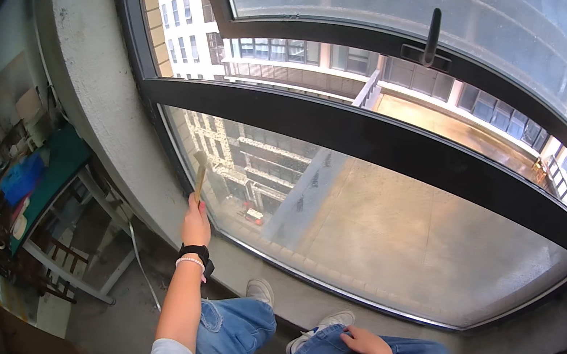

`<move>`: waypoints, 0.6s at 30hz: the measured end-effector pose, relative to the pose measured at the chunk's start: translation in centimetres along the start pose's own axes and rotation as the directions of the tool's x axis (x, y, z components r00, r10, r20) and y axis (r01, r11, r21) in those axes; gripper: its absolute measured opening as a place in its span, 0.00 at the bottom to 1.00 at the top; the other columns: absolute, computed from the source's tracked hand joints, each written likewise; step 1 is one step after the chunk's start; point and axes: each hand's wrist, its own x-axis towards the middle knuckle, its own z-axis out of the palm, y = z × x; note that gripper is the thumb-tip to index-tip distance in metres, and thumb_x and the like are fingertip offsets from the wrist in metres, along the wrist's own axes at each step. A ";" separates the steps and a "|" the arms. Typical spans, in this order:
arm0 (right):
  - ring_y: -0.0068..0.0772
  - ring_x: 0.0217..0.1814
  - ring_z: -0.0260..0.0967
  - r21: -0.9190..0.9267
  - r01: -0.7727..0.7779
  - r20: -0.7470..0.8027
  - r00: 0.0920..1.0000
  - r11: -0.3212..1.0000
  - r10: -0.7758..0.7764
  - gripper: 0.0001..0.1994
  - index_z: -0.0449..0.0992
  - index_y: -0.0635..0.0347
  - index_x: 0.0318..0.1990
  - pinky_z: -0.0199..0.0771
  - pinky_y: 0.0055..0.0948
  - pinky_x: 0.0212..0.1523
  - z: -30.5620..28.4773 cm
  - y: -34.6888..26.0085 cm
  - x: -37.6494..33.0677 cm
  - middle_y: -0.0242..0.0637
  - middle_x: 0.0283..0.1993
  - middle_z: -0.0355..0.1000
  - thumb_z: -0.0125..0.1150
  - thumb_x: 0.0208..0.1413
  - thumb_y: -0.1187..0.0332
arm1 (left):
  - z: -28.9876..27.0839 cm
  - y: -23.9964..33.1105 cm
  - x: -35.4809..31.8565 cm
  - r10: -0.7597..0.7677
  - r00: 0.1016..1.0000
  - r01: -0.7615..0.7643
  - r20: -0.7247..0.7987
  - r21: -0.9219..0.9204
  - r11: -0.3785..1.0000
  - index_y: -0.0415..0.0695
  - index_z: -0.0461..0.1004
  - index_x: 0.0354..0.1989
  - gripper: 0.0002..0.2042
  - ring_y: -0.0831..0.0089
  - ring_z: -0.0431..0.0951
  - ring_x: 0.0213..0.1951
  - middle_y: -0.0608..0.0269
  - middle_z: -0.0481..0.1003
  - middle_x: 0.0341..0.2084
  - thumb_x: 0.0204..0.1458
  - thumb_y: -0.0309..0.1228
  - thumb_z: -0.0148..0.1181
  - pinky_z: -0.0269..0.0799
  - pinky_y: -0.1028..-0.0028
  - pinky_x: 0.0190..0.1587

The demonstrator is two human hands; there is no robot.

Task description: Cleaning a window frame and glass with a brush.

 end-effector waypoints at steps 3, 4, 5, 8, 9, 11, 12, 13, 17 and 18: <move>0.56 0.48 0.66 -0.001 -0.025 0.005 1.000 1.000 0.025 0.23 0.68 0.63 0.48 0.65 0.41 0.48 -0.5 -0.1 -0.2 0.55 0.44 0.70 0.45 0.54 0.52 | -0.5 -1.2 0.0 -0.047 0.991 0.027 0.125 0.159 0.987 0.48 0.60 0.54 0.17 0.45 0.74 0.33 0.44 0.74 0.29 0.59 0.40 0.38 0.68 0.53 0.30; 0.56 0.48 0.66 -0.016 -0.052 0.011 0.999 0.999 0.052 0.23 0.67 0.63 0.48 0.65 0.41 0.49 -0.6 -0.1 -0.3 0.55 0.44 0.70 0.45 0.54 0.53 | -0.5 -1.4 0.1 -0.101 0.975 0.040 0.199 0.287 0.957 0.49 0.62 0.53 0.17 0.48 0.75 0.33 0.45 0.74 0.29 0.59 0.41 0.38 0.69 0.54 0.29; 0.56 0.48 0.66 -0.017 -0.051 0.014 0.999 0.999 0.052 0.23 0.67 0.63 0.48 0.65 0.41 0.49 -0.7 -0.2 -0.3 0.55 0.44 0.70 0.45 0.54 0.53 | -0.6 -2.1 0.2 -0.103 0.974 0.043 0.199 0.288 0.957 0.49 0.62 0.53 0.17 0.48 0.75 0.33 0.45 0.74 0.29 0.59 0.41 0.38 0.69 0.54 0.29; 0.54 0.49 0.66 -0.027 -0.023 0.042 0.999 0.999 0.024 0.24 0.67 0.63 0.50 0.65 0.38 0.50 -0.7 -0.7 -0.1 0.54 0.46 0.69 0.45 0.54 0.53 | -0.1 -6.6 0.6 -0.335 0.903 0.095 0.270 0.634 0.768 0.52 0.68 0.47 0.15 0.55 0.77 0.35 0.48 0.75 0.30 0.59 0.42 0.39 0.71 0.56 0.27; 0.54 0.50 0.66 -0.024 -0.007 0.042 0.999 1.000 0.008 0.24 0.67 0.63 0.50 0.65 0.38 0.50 -0.5 -0.8 0.2 0.54 0.46 0.69 0.45 0.54 0.53 | 0.2 -9.0 0.5 -0.406 0.823 -0.025 0.397 0.740 0.672 0.51 0.70 0.44 0.14 0.58 0.77 0.36 0.49 0.75 0.30 0.59 0.41 0.39 0.72 0.58 0.28; 0.54 0.50 0.66 -0.020 -0.007 0.035 0.999 1.000 0.008 0.24 0.67 0.63 0.50 0.65 0.38 0.50 -0.3 -0.6 0.3 0.54 0.46 0.69 0.45 0.54 0.53 | 0.7 -9.8 0.3 -0.483 0.713 -0.175 0.508 0.796 0.579 0.51 0.71 0.41 0.14 0.60 0.77 0.37 0.51 0.75 0.30 0.59 0.41 0.39 0.73 0.60 0.29; 0.53 0.50 0.66 -0.023 -0.012 0.036 0.999 1.000 0.013 0.24 0.67 0.63 0.50 0.65 0.38 0.50 -0.3 -0.4 0.2 0.54 0.46 0.69 0.45 0.54 0.53 | 0.7 -9.4 0.1 -0.380 0.806 -0.114 0.455 0.748 0.654 0.48 0.70 0.41 0.13 0.57 0.76 0.37 0.50 0.74 0.30 0.59 0.40 0.40 0.72 0.60 0.30; 0.53 0.50 0.66 -0.027 -0.015 0.037 0.999 1.000 0.016 0.24 0.67 0.63 0.50 0.64 0.38 0.50 -0.3 -0.3 0.2 0.54 0.47 0.69 0.45 0.54 0.53 | 0.6 -9.0 -0.1 -0.279 0.883 -0.063 0.377 0.685 0.725 0.45 0.69 0.40 0.14 0.55 0.75 0.36 0.49 0.74 0.31 0.59 0.39 0.40 0.71 0.59 0.31; 0.55 0.50 0.65 -0.016 -0.005 0.020 1.000 1.000 0.005 0.24 0.67 0.66 0.48 0.64 0.40 0.49 -0.5 -0.3 -0.2 0.56 0.46 0.69 0.45 0.55 0.53 | -0.8 -3.2 1.1 -0.172 0.985 0.172 -0.029 0.330 0.928 0.40 0.66 0.42 0.14 0.49 0.73 0.34 0.47 0.72 0.34 0.59 0.38 0.41 0.69 0.57 0.33; 0.55 0.50 0.65 -0.011 -0.008 0.017 1.000 1.000 0.008 0.24 0.67 0.66 0.48 0.64 0.40 0.49 -0.5 -0.4 -0.4 0.56 0.46 0.69 0.45 0.55 0.53 | -1.0 -2.4 1.3 -0.027 0.986 0.058 -0.166 0.188 0.980 0.39 0.65 0.42 0.14 0.47 0.72 0.33 0.46 0.72 0.33 0.59 0.38 0.42 0.67 0.56 0.33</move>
